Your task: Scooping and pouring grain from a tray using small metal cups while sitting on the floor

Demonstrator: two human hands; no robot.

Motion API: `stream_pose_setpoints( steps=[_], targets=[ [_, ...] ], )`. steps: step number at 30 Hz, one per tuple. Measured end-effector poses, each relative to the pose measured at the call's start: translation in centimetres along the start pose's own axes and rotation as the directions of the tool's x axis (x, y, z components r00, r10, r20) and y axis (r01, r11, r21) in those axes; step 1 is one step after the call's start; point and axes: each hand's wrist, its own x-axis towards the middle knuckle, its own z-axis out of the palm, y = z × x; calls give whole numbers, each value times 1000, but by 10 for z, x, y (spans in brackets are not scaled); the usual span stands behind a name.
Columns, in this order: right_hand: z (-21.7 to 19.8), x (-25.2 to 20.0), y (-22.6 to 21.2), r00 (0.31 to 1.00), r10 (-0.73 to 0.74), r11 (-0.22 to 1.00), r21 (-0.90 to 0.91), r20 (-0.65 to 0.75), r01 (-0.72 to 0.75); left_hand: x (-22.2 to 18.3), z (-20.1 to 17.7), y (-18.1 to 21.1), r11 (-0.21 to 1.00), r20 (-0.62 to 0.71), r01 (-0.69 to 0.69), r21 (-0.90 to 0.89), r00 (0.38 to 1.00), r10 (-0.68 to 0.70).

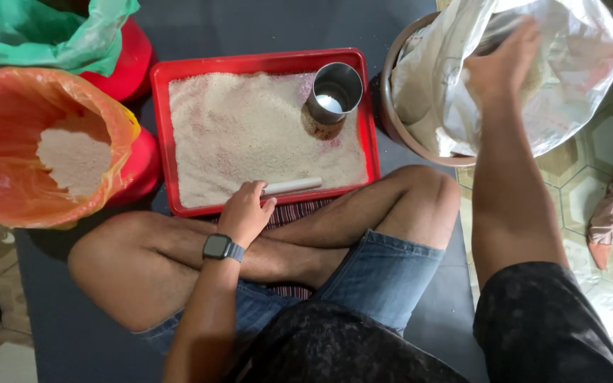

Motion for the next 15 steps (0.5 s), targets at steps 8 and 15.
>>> stream_pose_setpoints(
  steps=[8,15],
  targets=[
    [-14,1,26,815,66,932,256,576,-257,1,-2,3,1000,6,0,-13,1000,0],
    [-16,-2,22,575,308,187,544,758,-818,-1,1,-2,1000,16,15,9,1000,-15]
  ],
)
